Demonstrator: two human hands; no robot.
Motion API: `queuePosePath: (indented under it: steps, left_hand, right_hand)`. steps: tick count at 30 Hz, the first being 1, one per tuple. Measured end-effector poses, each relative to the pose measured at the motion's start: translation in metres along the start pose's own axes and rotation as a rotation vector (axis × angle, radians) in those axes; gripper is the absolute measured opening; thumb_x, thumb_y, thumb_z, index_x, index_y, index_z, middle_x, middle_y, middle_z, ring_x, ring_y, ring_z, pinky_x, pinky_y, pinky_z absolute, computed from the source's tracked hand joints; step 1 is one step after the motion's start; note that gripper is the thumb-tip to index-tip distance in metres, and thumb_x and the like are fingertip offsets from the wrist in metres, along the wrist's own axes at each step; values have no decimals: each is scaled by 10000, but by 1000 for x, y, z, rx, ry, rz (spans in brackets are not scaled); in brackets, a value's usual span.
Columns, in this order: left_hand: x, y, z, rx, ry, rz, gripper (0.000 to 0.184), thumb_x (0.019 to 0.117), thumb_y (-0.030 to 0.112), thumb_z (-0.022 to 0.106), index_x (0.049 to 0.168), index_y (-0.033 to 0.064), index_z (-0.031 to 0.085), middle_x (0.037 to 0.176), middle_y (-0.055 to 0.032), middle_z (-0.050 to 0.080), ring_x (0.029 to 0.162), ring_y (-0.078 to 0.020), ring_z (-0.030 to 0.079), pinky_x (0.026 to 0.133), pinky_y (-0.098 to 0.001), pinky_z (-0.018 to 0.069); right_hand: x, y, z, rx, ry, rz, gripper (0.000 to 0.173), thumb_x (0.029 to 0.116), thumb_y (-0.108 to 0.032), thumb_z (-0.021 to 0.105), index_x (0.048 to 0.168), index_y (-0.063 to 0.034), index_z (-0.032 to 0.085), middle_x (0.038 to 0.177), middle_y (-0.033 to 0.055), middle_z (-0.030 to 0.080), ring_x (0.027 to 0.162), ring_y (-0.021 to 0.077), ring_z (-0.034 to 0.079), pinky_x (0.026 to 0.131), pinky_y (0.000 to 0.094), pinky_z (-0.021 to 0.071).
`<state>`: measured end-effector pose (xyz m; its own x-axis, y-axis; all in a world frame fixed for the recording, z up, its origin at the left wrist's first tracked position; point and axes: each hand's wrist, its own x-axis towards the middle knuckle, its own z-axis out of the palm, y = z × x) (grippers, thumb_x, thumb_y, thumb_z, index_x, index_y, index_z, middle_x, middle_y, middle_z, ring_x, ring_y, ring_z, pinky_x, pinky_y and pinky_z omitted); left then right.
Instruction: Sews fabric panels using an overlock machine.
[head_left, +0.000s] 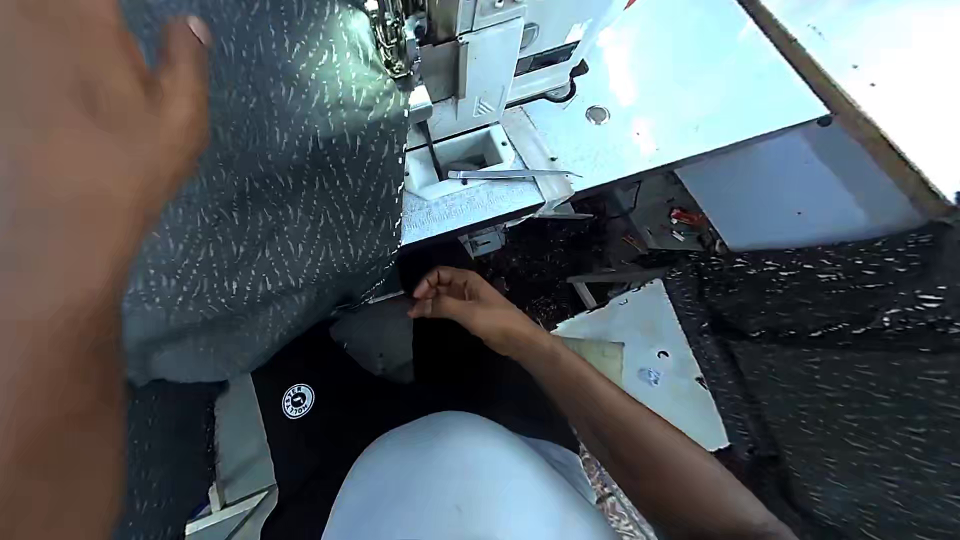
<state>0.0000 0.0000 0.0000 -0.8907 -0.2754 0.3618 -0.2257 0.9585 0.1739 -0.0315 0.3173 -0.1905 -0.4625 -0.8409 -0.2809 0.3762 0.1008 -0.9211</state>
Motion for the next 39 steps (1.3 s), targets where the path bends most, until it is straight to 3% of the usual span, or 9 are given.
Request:
queuePosePath:
  steps: [4, 8, 12, 17, 21, 24, 29, 36, 39]
  left_hand:
    - [-66, 31, 46, -181, -79, 144, 466, 1064, 219, 469, 1500, 55, 477, 1428, -204, 561, 1260, -302, 601, 1043, -464, 512]
    - [-84, -8, 86, -221, -79, -1, 407, 1053, 181, 456, 1424, 41, 551, 1382, -227, 579, 1241, -355, 596, 1022, -525, 495]
    - [-87, -49, 98, -225, -154, -10, 420, 1049, 270, 462, 1387, 67, 608, 1489, -178, 531, 1412, -367, 454, 1175, -552, 323]
    - [-79, -67, 98, -246, -183, 26, 426, 1062, 317, 465, 1393, 95, 616, 1509, -149, 525, 1436, -348, 433, 1192, -546, 304]
    - [-112, 3, 73, -221, -6, 124, 334, 1059, 180, 491, 1279, -20, 641, 1291, -241, 625, 1219, -386, 586, 1053, -526, 463]
    - [-172, 56, 57, -493, -164, 71, 385, 1064, 359, 497, 1186, 39, 673, 1008, -50, 687, 869, -124, 661, 757, -332, 581]
    - [-231, 77, 54, -766, -356, -130, 379, 1040, 465, 535, 1168, 141, 684, 1005, 88, 687, 852, -19, 676, 688, -205, 598]
    - [-242, 77, 60, -886, -304, -260, 160, 1002, 251, 633, 990, 139, 747, 884, 84, 714, 728, -3, 672, 618, -173, 587]
    - [-242, 73, 64, -1056, -278, -432, 143, 1003, 164, 610, 990, 91, 731, 852, 14, 727, 735, -94, 711, 661, -271, 632]
  right_hand:
    - [4, 9, -4, -235, 240, 11, 414, 966, -283, 686, 1273, -14, 615, 1101, 104, 710, 980, 173, 702, 884, 398, 594]
    - [52, 24, -12, -362, 261, -176, 594, 896, -274, 789, 1377, -29, 542, 1288, 138, 651, 1177, 183, 658, 1009, 399, 574]
    - [59, 30, -18, -572, 93, -277, 193, 939, -218, 726, 938, -25, 717, 893, 86, 698, 824, 158, 672, 770, 397, 564]
    - [12, 43, -6, -550, -197, -321, 169, 944, -194, 736, 895, -32, 738, 814, 31, 703, 744, 70, 653, 702, 282, 556]
    - [-20, 22, 18, -362, -169, -347, 91, 924, -104, 749, 904, -17, 733, 832, 28, 719, 756, 74, 680, 696, 252, 592]
    - [-37, 13, 29, -252, -191, -315, 109, 915, -90, 764, 914, 8, 715, 773, 38, 708, 665, 74, 658, 613, 234, 574]
    - [-37, 6, 47, -227, -259, -331, 100, 975, -52, 671, 909, 22, 688, 700, 21, 641, 561, 34, 551, 501, 182, 474]
    - [-36, 11, 66, -237, -123, -366, 98, 936, -16, 634, 867, 9, 699, 717, 8, 657, 598, 16, 574, 537, 181, 483]
    - [-37, 14, 67, -185, -60, -336, 101, 937, -17, 598, 857, -21, 658, 718, 1, 628, 605, 29, 568, 548, 193, 482]
